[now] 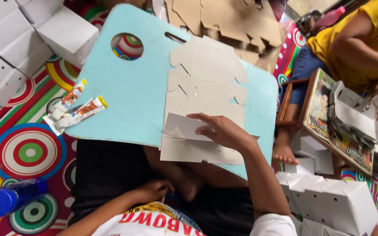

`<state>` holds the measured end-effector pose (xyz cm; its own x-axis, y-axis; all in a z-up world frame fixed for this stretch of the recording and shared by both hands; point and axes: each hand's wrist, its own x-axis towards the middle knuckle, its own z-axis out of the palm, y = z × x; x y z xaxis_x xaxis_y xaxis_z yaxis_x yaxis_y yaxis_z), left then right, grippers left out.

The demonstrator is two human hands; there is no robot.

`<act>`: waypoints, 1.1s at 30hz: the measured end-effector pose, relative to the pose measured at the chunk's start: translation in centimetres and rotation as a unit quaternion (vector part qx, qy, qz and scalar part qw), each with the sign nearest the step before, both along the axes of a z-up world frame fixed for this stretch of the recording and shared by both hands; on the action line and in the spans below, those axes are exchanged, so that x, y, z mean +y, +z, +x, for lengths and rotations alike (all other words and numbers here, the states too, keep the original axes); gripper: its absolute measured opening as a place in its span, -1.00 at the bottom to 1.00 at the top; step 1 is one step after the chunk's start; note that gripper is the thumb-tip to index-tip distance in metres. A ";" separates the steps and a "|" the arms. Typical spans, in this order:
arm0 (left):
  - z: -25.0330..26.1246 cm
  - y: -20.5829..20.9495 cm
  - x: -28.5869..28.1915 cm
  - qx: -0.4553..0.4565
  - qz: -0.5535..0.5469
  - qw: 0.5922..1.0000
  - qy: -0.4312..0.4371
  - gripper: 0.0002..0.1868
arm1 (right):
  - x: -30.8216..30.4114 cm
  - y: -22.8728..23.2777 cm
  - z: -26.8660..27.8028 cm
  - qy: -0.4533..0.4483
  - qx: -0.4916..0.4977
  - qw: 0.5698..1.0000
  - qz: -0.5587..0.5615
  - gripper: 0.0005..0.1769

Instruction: Folding flat cardboard cutouts into small white boxes on a low table while sitting on the floor.

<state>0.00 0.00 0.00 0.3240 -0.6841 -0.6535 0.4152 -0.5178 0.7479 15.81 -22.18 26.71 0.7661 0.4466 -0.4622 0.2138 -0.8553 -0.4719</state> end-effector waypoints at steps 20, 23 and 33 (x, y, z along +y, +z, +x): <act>-1.6 -3.4 -0.7 -0.143 -0.073 0.987 -0.024 -0.74 | -2.3 -11.9 -1.5 0.000 -0.314 0.947 0.070 -0.46; -0.3 -2.6 -0.5 -0.172 -0.069 0.982 -0.030 -0.74 | -2.0 -11.5 -0.9 -0.005 -0.341 0.938 0.062 -0.45; -0.8 -1.5 0.4 -0.130 -0.047 0.990 -0.009 -0.71 | -1.0 -12.2 -2.5 -0.044 -0.373 0.925 0.057 -0.63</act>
